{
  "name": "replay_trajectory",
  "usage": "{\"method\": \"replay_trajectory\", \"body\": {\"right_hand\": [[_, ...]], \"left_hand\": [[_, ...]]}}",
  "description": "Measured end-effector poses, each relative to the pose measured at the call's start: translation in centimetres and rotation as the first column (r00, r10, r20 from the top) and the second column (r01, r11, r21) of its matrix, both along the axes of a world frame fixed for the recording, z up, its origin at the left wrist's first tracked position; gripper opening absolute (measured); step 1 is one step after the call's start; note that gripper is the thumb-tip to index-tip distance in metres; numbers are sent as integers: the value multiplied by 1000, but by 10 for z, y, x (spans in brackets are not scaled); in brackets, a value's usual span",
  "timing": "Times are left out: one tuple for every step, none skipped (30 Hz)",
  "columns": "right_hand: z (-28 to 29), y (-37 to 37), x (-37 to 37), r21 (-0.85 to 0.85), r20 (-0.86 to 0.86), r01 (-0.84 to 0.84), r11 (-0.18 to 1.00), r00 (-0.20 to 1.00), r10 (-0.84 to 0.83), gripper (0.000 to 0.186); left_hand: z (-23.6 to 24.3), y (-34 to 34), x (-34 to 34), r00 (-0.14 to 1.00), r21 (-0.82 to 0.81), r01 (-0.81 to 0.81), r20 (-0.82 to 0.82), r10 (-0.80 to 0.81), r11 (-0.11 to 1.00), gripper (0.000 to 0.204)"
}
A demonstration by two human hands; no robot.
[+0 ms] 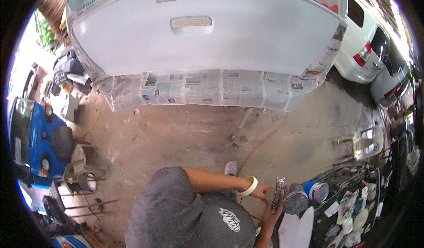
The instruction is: The person paints a car panel using a spray gun, moving the gun in steady strokes across the surface and periodically wiping the area with a cloth.
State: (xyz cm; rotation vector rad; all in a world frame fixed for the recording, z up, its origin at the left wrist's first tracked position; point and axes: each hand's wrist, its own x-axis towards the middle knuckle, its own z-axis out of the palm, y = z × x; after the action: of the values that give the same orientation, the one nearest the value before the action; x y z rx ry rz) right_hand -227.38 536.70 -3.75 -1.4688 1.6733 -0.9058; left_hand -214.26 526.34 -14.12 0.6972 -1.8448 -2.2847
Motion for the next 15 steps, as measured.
{"method": "replay_trajectory", "body": {"right_hand": [[0, -15, -9, 16, 36, -28, 999, 999, 28, 56], [0, -31, -16, 32, 77, -67, 997, 995, 64, 56], [-6, -44, -29, -4, 13, -114, 993, 993, 114, 55], [-10, -57, -42, -38, -55, -162, 986, 986, 159, 55], [-13, -69, -49, -116, -99, -151, 982, 985, 140, 55], [-16, -82, -53, -197, -141, -162, 967, 981, 135, 55], [-32, -97, -62, -246, -69, -121, 962, 992, 107, 55], [-27, -107, -63, -233, -52, -141, 962, 990, 132, 56], [-20, -116, -62, -219, -36, -162, 962, 987, 158, 57], [-18, -123, -62, -200, 1, -179, 963, 983, 183, 57], [-17, -127, -63, -180, 40, -190, 965, 979, 200, 58], [-19, -133, -63, -163, 97, -202, 966, 971, 219, 58], [-20, -137, -65, -145, 104, -238, 960, 962, 254, 58], [-20, -141, -68, -131, 109, -265, 955, 954, 280, 57], [-20, -142, -74, -108, 61, -320, 941, 943, 327, 56]], "left_hand": [[10, -7, -11, 981, 105, -127, -134, 141, 986, 82], [13, -11, -24, 948, 126, -214, -213, 237, 969, 85], [13, -16, -41, 901, 142, -295, -287, 325, 945, 89], [12, -24, -53, 841, 164, -371, -358, 406, 914, 92], [48, -36, -45, 890, 264, -335, -226, 396, 904, 97], [45, -45, -53, 861, 228, -378, -270, 431, 897, 98], [39, -49, -65, 829, 192, -421, -314, 462, 886, 99], [37, -49, -73, 795, 167, -468, -350, 496, 868, 100], [34, -51, -78, 758, 144, -513, -386, 526, 846, 101], [31, -56, -83, 752, 147, -558, -327, 572, 817, 103], [44, -60, -82, 747, 144, -595, -264, 611, 790, 105], [52, -66, -82, 734, 132, -634, -208, 647, 762, 107], [57, -66, -82, 688, 121, -693, -183, 702, 711, 109], [56, -66, -85, 671, 113, -720, -139, 728, 685, 108], [48, -65, -88, 644, 113, -751, -95, 759, 651, 106]]}}
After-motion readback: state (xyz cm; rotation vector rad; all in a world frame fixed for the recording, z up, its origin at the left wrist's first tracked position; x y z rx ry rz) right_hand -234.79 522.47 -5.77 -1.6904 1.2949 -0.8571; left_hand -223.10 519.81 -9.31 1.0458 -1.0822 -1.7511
